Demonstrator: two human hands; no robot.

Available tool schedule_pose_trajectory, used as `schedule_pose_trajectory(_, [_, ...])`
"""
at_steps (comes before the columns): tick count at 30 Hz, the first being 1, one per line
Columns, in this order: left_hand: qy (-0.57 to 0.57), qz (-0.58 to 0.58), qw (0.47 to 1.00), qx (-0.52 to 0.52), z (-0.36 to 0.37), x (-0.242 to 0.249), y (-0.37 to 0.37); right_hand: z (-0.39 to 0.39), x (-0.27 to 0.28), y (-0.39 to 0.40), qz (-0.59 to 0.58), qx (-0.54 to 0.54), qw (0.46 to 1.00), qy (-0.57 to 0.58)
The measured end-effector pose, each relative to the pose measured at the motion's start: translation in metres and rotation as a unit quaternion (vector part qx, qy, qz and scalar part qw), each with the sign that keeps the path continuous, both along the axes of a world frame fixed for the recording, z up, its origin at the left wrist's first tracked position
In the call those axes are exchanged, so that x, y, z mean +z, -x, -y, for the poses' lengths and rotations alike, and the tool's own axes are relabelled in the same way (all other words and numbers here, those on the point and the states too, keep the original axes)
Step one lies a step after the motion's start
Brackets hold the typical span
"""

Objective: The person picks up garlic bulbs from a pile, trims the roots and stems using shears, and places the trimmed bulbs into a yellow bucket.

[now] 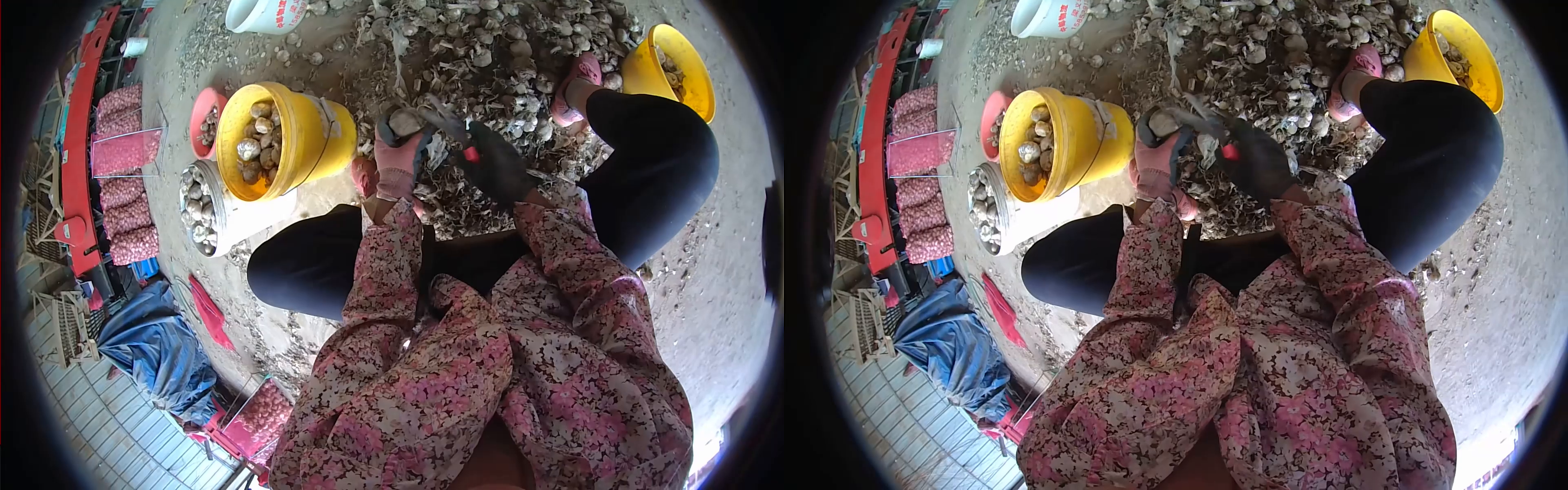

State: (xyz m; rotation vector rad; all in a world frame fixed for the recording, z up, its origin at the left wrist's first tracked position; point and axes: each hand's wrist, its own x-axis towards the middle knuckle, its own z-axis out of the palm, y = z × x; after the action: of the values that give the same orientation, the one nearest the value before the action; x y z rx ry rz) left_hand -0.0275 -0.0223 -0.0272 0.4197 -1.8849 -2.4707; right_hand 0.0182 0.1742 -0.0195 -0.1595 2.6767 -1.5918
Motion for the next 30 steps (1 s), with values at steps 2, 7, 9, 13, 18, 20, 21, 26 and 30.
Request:
schedule_pose_trajectory(2, [0.214, -0.072, 0.973, -0.038, -0.009, 0.010, -0.005, -0.001, 0.018, 0.004, -0.048, 0.034, 0.987, -0.147])
schedule_pose_trajectory(7, [0.383, -0.043, 0.920, -0.071, -0.009, 0.000, -0.006, 0.000, 0.015, 0.003, 0.002, 0.038, 0.983, -0.179])
schedule_pose_trajectory(9, [0.408, -0.031, 0.906, -0.110, -0.003, -0.006, -0.002, -0.004, 0.015, 0.004, 0.005, 0.079, 0.978, -0.191])
schedule_pose_trajectory(13, [0.479, -0.013, 0.855, -0.197, -0.001, 0.005, -0.003, -0.003, -0.012, 0.002, 0.081, 0.117, 0.971, -0.190])
schedule_pose_trajectory(18, [0.406, 0.037, 0.889, -0.211, 0.007, -0.024, -0.006, -0.010, -0.021, 0.004, 0.152, 0.135, 0.964, -0.172])
schedule_pose_trajectory(20, [0.416, 0.031, 0.886, -0.201, 0.011, -0.035, -0.011, -0.010, -0.032, 0.008, 0.147, 0.140, 0.964, -0.170])
schedule_pose_trajectory(21, [0.364, 0.003, 0.911, -0.193, 0.013, -0.037, -0.014, -0.012, -0.038, 0.012, 0.137, 0.146, 0.965, -0.169])
schedule_pose_trajectory(26, [0.129, -0.045, 0.977, -0.166, 0.019, -0.031, -0.010, -0.011, -0.067, 0.013, 0.204, 0.207, 0.931, -0.221])
schedule_pose_trajectory(30, [-0.065, -0.219, 0.973, 0.013, 0.056, 0.014, 0.004, 0.010, -0.081, -0.014, 0.195, 0.103, 0.975, 0.018])
